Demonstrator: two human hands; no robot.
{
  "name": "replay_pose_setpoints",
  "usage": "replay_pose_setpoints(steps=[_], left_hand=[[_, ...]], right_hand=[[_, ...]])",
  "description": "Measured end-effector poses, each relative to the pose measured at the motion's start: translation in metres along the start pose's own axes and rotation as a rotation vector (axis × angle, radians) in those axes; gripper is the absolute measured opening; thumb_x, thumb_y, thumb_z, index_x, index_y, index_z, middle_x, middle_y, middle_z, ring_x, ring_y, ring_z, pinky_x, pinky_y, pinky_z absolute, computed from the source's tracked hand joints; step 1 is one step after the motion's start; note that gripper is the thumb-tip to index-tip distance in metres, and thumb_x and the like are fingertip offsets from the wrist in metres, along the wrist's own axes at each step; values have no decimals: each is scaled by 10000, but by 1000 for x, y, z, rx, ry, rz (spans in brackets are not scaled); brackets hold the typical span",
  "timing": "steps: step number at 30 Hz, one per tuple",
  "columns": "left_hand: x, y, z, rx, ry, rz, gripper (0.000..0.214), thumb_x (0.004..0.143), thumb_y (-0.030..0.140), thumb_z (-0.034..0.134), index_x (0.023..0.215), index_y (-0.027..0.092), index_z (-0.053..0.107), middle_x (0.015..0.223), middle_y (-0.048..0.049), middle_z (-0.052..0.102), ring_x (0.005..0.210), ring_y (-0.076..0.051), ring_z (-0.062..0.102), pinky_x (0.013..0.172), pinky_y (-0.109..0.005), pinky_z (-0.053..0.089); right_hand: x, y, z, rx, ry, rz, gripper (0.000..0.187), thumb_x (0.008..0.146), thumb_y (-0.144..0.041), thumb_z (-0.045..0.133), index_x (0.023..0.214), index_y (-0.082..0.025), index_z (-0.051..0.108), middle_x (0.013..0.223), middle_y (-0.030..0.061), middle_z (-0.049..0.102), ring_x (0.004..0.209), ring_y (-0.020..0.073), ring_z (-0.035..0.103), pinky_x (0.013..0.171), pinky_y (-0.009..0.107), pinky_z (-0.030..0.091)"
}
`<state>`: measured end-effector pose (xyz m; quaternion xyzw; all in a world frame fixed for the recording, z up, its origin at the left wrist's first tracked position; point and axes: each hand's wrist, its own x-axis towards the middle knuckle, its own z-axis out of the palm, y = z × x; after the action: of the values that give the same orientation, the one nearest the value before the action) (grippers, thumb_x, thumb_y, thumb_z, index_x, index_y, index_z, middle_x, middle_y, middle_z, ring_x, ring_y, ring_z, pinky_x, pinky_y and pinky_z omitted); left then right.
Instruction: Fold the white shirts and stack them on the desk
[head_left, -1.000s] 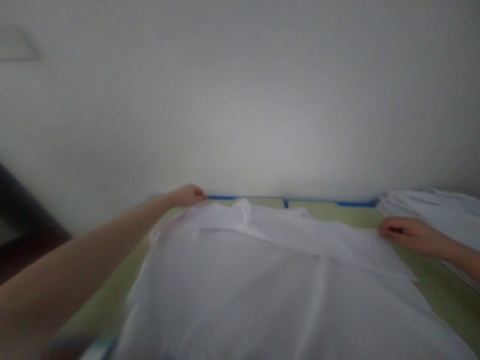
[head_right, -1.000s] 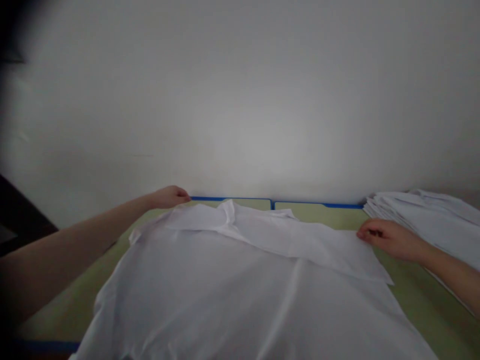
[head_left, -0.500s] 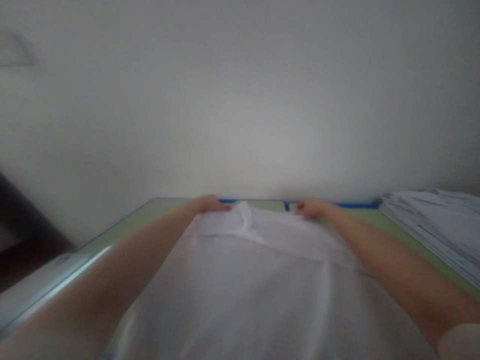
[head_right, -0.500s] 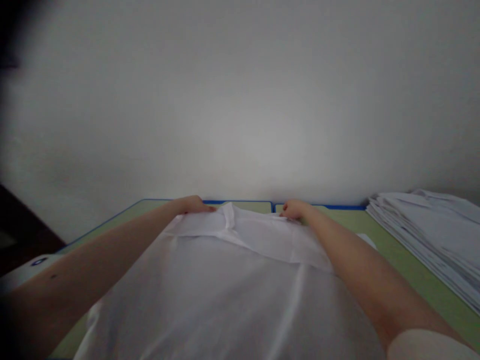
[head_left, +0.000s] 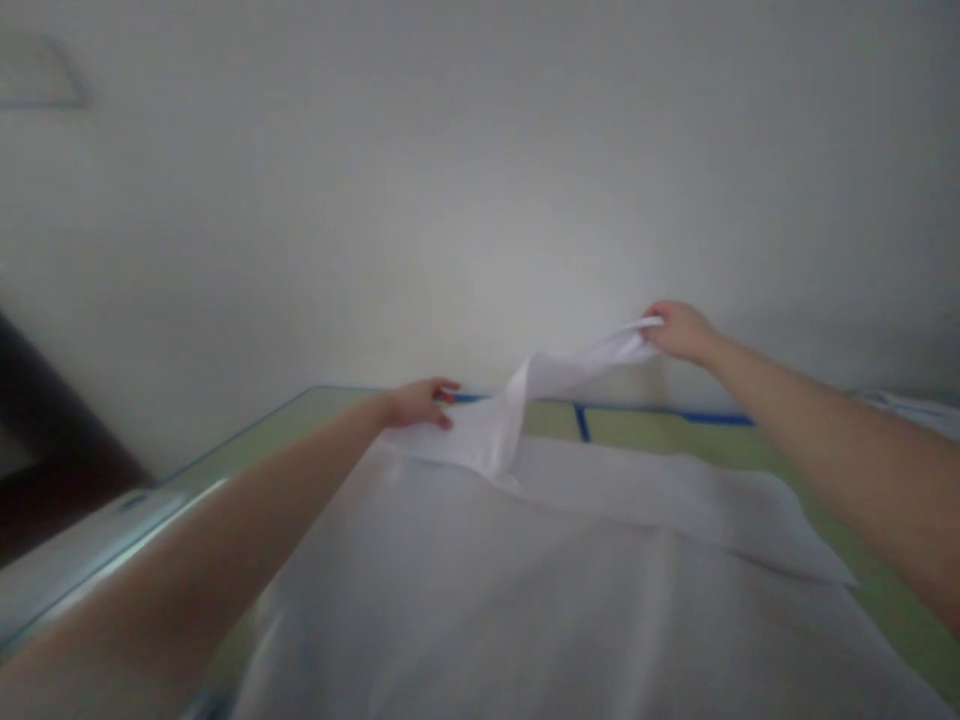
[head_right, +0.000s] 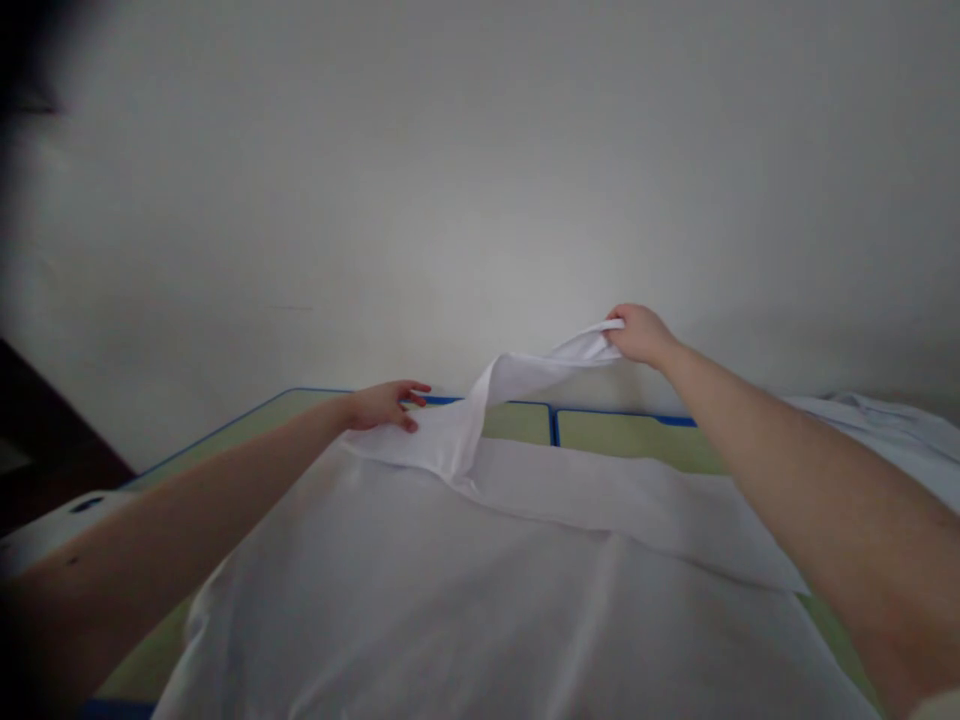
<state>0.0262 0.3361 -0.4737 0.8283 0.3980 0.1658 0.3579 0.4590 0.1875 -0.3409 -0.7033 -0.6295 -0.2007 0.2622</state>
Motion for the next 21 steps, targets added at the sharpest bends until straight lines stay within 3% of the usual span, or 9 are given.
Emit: replay_pose_setpoints(steps=[4,8,15,21], left_hand=[[-18,8,5,-63,-91,89,826,532,229,689,1318,247,434,1295,-76,543,1066,-229,583,815,-289,493],[-28,19,7,38,-127,49,602,571,267,645,1169,244,578,1140,-35,643,987,-233,614,783,-292,495],[-35,20,7,308,-67,40,442,542,279,678,981,224,683,942,0,697,895,-230,623,743,-256,471],[-50,5,-3,361,-46,-3,356,610,374,623,905,198,713,900,-13,705,852,-229,625,738,-262,471]], right_hand=[[2,10,-34,12,212,-22,293,738,-329,575,961,-151,639,840,78,632,730,188,547,657,283,410],[-2,10,-63,27,350,-2,315,732,-359,613,969,-154,637,834,74,630,721,189,539,656,292,410],[-21,8,-100,88,250,64,334,785,-413,600,903,-103,641,652,23,582,553,92,453,558,230,352],[-58,39,-112,248,43,80,220,764,-338,650,821,-126,634,640,19,587,565,90,459,540,231,345]])
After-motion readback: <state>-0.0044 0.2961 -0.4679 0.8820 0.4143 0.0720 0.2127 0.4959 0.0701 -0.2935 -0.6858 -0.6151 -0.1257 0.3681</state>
